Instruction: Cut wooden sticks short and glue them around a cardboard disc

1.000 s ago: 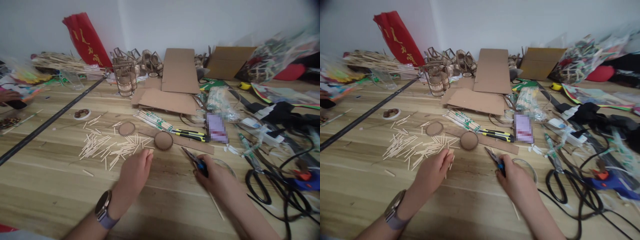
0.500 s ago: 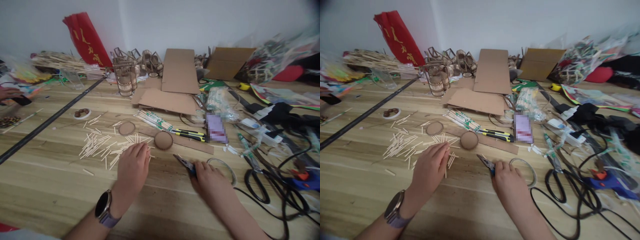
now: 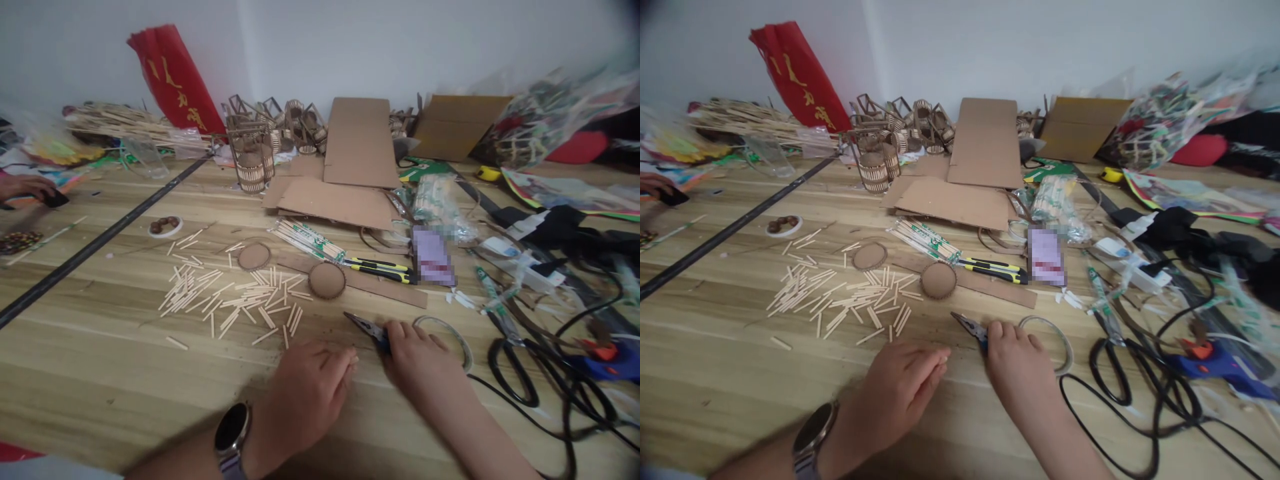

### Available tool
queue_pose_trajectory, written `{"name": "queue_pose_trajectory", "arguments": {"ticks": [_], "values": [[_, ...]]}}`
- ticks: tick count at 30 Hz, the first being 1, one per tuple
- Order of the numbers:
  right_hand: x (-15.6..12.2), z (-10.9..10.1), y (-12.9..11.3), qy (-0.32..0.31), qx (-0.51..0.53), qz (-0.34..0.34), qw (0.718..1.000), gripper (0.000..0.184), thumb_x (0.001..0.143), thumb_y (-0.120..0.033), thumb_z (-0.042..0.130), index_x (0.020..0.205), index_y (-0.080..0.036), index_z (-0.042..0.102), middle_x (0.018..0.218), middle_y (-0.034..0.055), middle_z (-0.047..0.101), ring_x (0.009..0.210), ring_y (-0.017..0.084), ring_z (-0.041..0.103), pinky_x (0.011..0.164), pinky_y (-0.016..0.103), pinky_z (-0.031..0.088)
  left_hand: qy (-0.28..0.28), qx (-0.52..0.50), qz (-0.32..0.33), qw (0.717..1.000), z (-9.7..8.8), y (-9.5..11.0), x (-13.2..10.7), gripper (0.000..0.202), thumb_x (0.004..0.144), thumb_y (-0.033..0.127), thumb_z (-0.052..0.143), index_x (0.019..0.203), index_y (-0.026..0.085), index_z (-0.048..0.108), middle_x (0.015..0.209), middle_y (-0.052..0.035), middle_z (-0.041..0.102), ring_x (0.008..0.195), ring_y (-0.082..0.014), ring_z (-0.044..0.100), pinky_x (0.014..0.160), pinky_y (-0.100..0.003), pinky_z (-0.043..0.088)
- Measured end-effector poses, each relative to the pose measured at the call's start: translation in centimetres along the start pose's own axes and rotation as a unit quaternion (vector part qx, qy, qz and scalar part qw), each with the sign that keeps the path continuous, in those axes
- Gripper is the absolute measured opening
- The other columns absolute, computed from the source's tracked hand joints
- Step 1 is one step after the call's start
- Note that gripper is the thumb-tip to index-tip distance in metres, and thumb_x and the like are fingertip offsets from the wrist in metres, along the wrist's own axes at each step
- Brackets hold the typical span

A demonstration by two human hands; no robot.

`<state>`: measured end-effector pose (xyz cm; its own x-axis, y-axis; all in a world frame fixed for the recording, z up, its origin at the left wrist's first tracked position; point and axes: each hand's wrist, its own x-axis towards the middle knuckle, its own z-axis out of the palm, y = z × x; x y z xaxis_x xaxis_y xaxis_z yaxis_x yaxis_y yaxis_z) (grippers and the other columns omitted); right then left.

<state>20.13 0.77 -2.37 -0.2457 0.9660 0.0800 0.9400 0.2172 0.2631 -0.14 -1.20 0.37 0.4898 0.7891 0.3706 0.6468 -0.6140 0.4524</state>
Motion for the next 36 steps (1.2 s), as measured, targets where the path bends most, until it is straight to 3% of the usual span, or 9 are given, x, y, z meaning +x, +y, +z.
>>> {"name": "queue_pose_trajectory", "arguments": {"ticks": [4,7,12,16,19,23,29,33,36], "values": [[0.2,-0.2,0.0,-0.021,0.021,0.018,0.999,0.011,0.077,-0.008,0.057,0.084,-0.016,0.057,0.079,0.0109,0.069,0.074,0.028,0.067,0.065,0.035,0.044,0.008,-0.013,-0.001,1.0,0.3,0.0,-0.1,0.029,0.098,0.023,0.035,0.1,0.017,0.063,0.085,-0.0055,0.073,0.077,-0.0207,0.067,0.072,-0.033,0.051],[0.4,-1.6,0.8,-0.05,0.111,0.024,0.992,0.008,0.08,-0.015,0.053,0.086,-0.016,0.057,0.084,0.0122,0.069,0.077,0.029,0.067,0.065,0.035,0.045,0.005,-0.03,-0.028,0.999,0.3,0.0,-0.1,0.027,0.096,0.022,0.037,0.098,0.019,0.064,0.086,-0.0044,0.072,0.078,-0.0207,0.067,0.071,-0.032,0.051],[1.0,-4.4,3.5,-0.08,0.358,0.014,0.93,0.009,0.08,-0.022,0.042,0.078,-0.024,0.051,0.072,0.0026,0.066,0.067,0.02,0.063,0.061,0.027,0.045,-0.051,-0.079,-0.1,0.991,0.3,0.3,0.1,0.021,0.094,0.021,0.044,0.094,0.02,0.064,0.085,-0.0025,0.072,0.08,-0.0209,0.067,0.071,-0.031,0.05],[1.0,-4.4,2.8,-0.097,0.348,0.052,0.931,0.006,0.079,-0.026,0.045,0.078,-0.023,0.05,0.072,0.0038,0.066,0.068,0.022,0.062,0.06,0.029,0.043,-0.062,-0.096,-0.101,0.988,0.4,0.5,0.0,0.021,0.095,0.022,0.044,0.092,0.019,0.064,0.084,-0.003,0.072,0.078,-0.0199,0.067,0.069,-0.029,0.049],[0.5,-4.0,0.3,-0.145,0.337,0.024,0.93,0.008,0.081,-0.024,0.049,0.086,-0.02,0.054,0.084,0.0082,0.069,0.079,0.024,0.065,0.065,0.03,0.043,0.002,-0.111,-0.047,0.993,-0.1,0.6,-0.2,0.023,0.096,0.022,0.04,0.094,0.019,0.063,0.08,-0.0027,0.072,0.075,-0.017,0.067,0.069,-0.027,0.048],[0.1,-4.4,-2.6,-0.209,0.293,-0.009,0.933,0.02,0.079,-0.01,0.051,0.097,-0.016,0.058,0.097,0.0131,0.07,0.091,0.026,0.065,0.072,0.031,0.044,0.094,-0.107,0.109,0.984,-1.1,0.5,-0.5,0.02,0.095,0.019,0.039,0.101,0.016,0.058,0.069,-0.0008,0.069,0.065,-0.014,0.064,0.067,-0.026,0.046],[0.1,-4.3,-3.0,-0.231,0.275,0.009,0.933,0.032,0.077,-0.003,0.047,0.105,-0.01,0.06,0.102,0.018,0.069,0.096,0.029,0.064,0.08,0.035,0.044,0.091,-0.068,0.185,0.976,-1.1,0.5,-0.7,0.021,0.096,0.02,0.037,0.1,0.014,0.057,0.064,-0.001,0.066,0.057,-0.0127,0.062,0.063,-0.026,0.046],[0.0,-3.9,-1.8,-0.168,0.362,0.01,0.917,0.026,0.073,-0.007,0.049,0.095,-0.016,0.06,0.095,0.012,0.069,0.088,0.024,0.063,0.074,0.031,0.043,0.092,-0.078,0.154,0.981,-1.0,0.6,-1.0,0.02,0.095,0.019,0.039,0.102,0.016,0.057,0.066,-0.0008,0.068,0.061,-0.0136,0.062,0.065,-0.027,0.047],[0.3,-4.5,0.1,-0.132,0.468,0.032,0.874,0.01,0.073,-0.015,0.049,0.077,-0.02,0.056,0.071,0.0012,0.062,0.067,0.018,0.056,0.061,0.027,0.039,0.063,-0.137,0.038,0.988,-1.0,0.5,-0.9,0.023,0.096,0.022,0.038,0.101,0.018,0.06,0.075,-0.0019,0.071,0.074,-0.0153,0.065,0.073,-0.027,0.047]]}}
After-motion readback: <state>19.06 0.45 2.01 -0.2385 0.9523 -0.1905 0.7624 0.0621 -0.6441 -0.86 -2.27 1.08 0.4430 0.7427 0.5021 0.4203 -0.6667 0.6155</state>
